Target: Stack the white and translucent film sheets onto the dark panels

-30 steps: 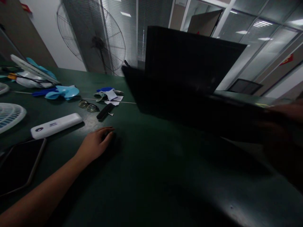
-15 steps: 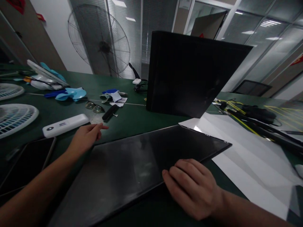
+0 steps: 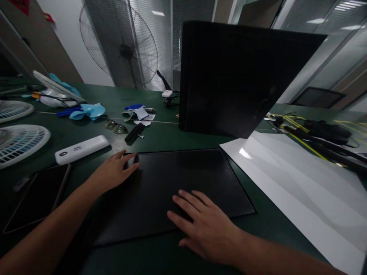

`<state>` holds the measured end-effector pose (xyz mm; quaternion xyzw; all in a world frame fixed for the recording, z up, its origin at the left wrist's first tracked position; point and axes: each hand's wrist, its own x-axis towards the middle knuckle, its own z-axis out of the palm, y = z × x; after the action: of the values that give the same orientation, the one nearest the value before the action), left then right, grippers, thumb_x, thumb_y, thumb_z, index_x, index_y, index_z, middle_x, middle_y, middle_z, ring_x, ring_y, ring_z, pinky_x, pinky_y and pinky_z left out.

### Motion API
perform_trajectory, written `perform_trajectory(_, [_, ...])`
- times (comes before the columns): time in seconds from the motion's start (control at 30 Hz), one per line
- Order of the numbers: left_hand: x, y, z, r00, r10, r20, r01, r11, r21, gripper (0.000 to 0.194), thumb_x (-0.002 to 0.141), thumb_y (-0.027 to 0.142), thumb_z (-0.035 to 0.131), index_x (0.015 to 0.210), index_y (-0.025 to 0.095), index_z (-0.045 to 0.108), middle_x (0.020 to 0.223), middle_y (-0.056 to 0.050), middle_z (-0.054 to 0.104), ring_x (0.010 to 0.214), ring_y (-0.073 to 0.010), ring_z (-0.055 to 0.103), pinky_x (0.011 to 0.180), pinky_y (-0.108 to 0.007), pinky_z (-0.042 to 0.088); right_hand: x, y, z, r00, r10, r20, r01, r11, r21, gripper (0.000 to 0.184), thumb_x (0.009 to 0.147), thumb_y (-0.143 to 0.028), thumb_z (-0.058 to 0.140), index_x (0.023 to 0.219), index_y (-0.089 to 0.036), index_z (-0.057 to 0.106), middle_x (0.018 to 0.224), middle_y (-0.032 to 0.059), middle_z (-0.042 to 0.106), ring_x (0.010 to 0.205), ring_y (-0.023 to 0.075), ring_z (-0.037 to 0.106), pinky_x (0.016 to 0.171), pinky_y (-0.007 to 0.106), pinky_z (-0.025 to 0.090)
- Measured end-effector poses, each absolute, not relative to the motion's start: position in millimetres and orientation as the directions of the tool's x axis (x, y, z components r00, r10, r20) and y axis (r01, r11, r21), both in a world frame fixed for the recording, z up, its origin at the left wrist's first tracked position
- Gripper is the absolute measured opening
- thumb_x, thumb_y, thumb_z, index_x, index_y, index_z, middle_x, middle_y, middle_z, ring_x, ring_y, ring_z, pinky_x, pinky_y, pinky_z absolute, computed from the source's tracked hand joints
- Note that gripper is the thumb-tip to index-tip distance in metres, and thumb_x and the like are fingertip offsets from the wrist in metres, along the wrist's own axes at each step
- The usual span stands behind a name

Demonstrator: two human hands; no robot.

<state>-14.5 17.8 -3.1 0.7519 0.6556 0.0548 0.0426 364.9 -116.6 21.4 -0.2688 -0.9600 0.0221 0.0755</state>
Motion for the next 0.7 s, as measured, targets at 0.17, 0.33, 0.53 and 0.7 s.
perform_trajectory(0.17, [-3, 19, -21, 0.194, 0.981, 0.016, 0.975, -0.195, 0.106, 0.078, 0.107, 0.063, 0.033, 0.169, 0.016, 0.038, 0.18, -0.019, 0.022, 0.166, -0.0473, 0.013, 0.131, -0.063, 0.023, 371, -105, 24, -0.708, 0.696, -0.117, 0.697, 0.662, -0.277, 0.07, 0.109, -0.057, 0.055, 0.172, -0.04, 0.027, 0.177, 0.0099, 0.005, 0.163, 0.0413, 0.003, 0.128, 0.075, 0.014])
perform_trajectory(0.33, [5, 18, -18, 0.28, 0.96, 0.019, 0.954, -0.28, 0.106, 0.08, 0.108, 0.069, 0.03, 0.172, 0.022, 0.033, 0.182, -0.015, 0.013, 0.167, -0.0416, 0.01, 0.133, -0.058, 0.019, 369, -101, 17, -0.6, 0.793, -0.104, 0.791, 0.569, -0.226, 0.093, 0.098, -0.073, 0.062, 0.173, -0.032, 0.025, 0.174, 0.0222, 0.002, 0.157, 0.0549, -0.002, 0.113, 0.091, 0.003])
perform_trajectory(0.53, [21, -2, -12, 0.232, 0.972, -0.041, 0.971, -0.229, 0.071, 0.09, 0.102, 0.08, 0.035, 0.174, 0.026, 0.025, 0.182, -0.014, 0.012, 0.165, -0.0487, 0.009, 0.13, -0.068, 0.022, 363, -111, 16, -0.556, 0.829, -0.054, 0.825, 0.543, -0.156, 0.094, 0.096, -0.081, 0.06, 0.171, -0.031, 0.033, 0.173, 0.0238, 0.013, 0.156, 0.0569, 0.009, 0.111, 0.093, 0.009])
perform_trajectory(0.7, [30, -10, -15, 0.242, 0.97, -0.028, 0.97, -0.241, 0.04, 0.094, 0.101, 0.082, 0.031, 0.174, 0.023, 0.023, 0.182, -0.016, 0.012, 0.166, -0.047, 0.006, 0.13, -0.069, 0.016, 422, -68, 44, -0.55, 0.833, -0.066, 0.828, 0.533, -0.177, 0.058, 0.11, -0.07, 0.042, 0.163, -0.047, 0.043, 0.163, 0.0009, 0.047, 0.144, 0.0275, 0.052, 0.114, 0.055, 0.053])
